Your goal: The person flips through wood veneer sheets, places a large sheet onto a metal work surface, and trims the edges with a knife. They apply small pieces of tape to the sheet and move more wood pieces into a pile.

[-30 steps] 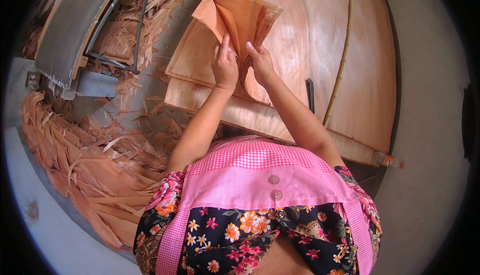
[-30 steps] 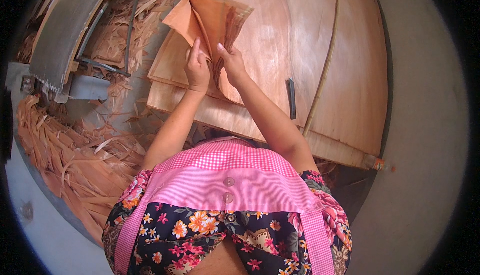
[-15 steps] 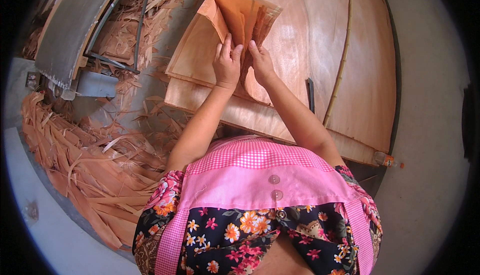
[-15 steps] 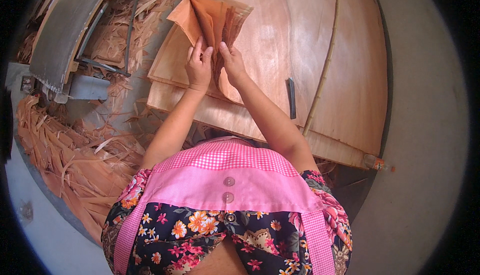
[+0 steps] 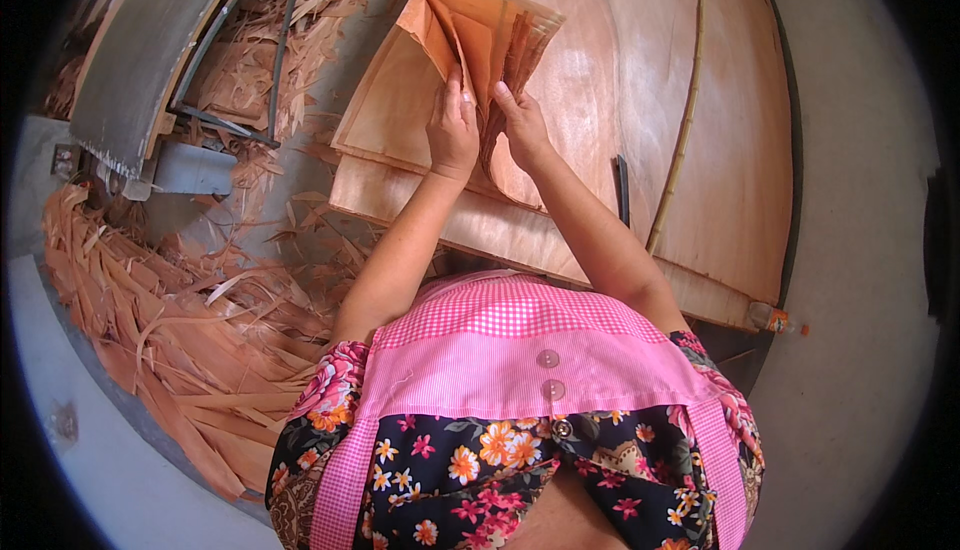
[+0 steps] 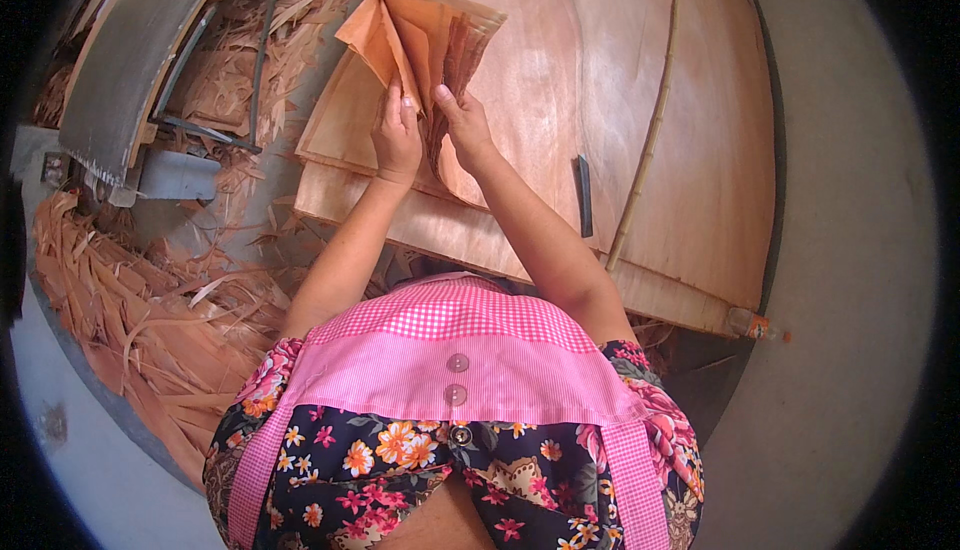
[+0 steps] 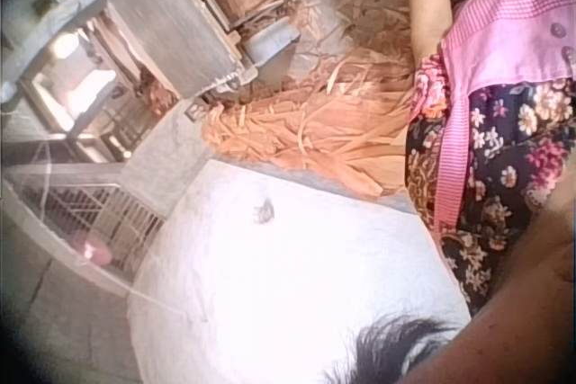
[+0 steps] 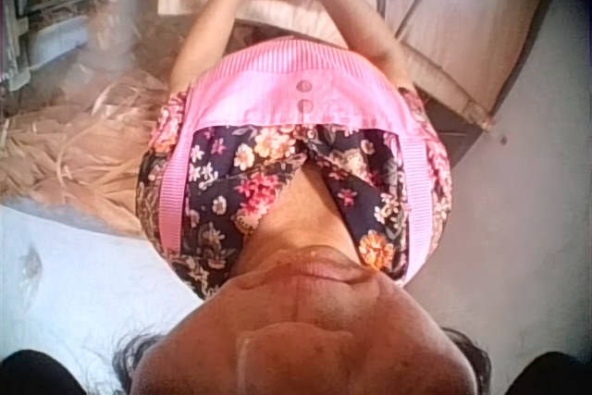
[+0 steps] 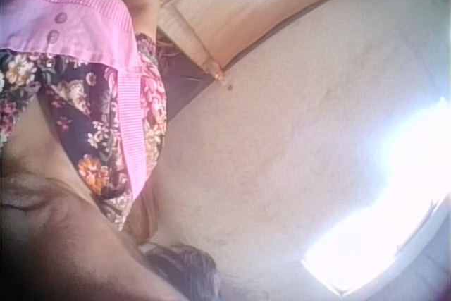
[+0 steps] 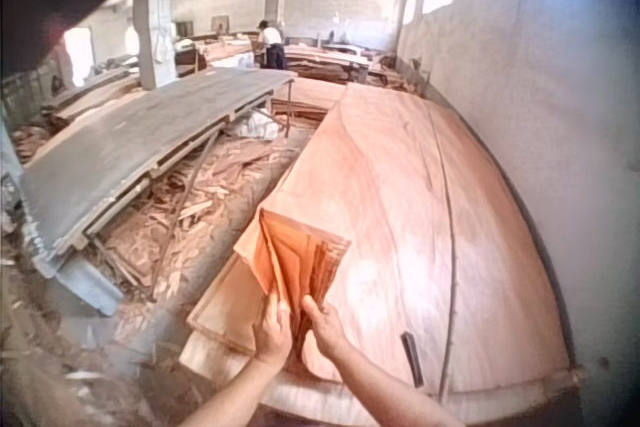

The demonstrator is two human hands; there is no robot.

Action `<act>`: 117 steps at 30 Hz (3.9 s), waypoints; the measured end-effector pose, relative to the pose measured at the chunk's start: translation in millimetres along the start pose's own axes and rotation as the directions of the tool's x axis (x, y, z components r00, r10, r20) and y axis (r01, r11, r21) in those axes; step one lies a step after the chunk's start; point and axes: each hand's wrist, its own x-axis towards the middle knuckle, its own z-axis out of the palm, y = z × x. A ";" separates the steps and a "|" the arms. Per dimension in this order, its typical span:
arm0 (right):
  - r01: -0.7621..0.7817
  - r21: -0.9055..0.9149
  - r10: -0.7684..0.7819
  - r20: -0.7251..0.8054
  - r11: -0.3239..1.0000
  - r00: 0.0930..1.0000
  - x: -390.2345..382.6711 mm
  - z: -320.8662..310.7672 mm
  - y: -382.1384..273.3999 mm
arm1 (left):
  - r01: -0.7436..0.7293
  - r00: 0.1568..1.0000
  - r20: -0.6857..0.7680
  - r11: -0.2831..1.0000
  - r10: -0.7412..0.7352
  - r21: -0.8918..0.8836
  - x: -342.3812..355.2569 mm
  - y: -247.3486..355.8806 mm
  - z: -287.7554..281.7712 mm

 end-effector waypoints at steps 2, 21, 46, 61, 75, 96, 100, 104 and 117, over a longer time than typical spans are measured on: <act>-0.012 -0.010 0.012 0.000 1.000 1.000 -0.6 0.4 -0.2 | -0.009 0.999 -0.045 1.000 0.009 -0.018 -0.7 -1.0 -0.5; 0.022 0.042 -0.022 0.001 0.999 1.000 -0.2 5.2 7.5 | -0.017 0.997 -0.069 0.997 0.022 0.074 3.6 3.1 -6.4; 0.052 -0.020 -0.051 0.031 0.998 0.998 -2.0 8.3 9.8 | 0.161 0.986 0.007 0.961 -0.167 0.227 9.5 23.4 -12.8; 0.022 -0.012 -0.020 0.140 1.000 0.990 -7.1 10.8 5.9 | -0.080 0.997 0.012 0.980 0.079 0.185 9.8 -5.7 -10.7; 0.042 -0.064 -0.033 0.124 0.997 0.992 0.2 3.1 8.4 | -0.045 0.998 -0.047 0.999 0.044 -0.012 8.5 -2.2 -7.7; -0.008 0.053 0.002 0.121 0.999 0.993 -2.9 6.7 9.1 | -0.032 0.999 -0.022 0.994 0.035 0.108 5.0 5.5 -8.8; -0.004 0.007 0.004 0.042 1.000 0.999 2.2 3.2 13.1 | -0.147 0.979 -0.124 0.980 0.164 0.135 8.0 -1.8 -8.0; 0.003 0.044 -0.005 0.046 0.999 0.999 -0.8 10.1 10.0 | -0.061 0.998 0.013 0.983 0.060 0.174 2.7 -2.6 -11.6; 0.006 0.026 -0.008 0.093 1.000 0.996 -2.9 8.5 3.6 | -0.014 1.000 0.023 0.997 0.012 0.076 3.9 0.3 -7.2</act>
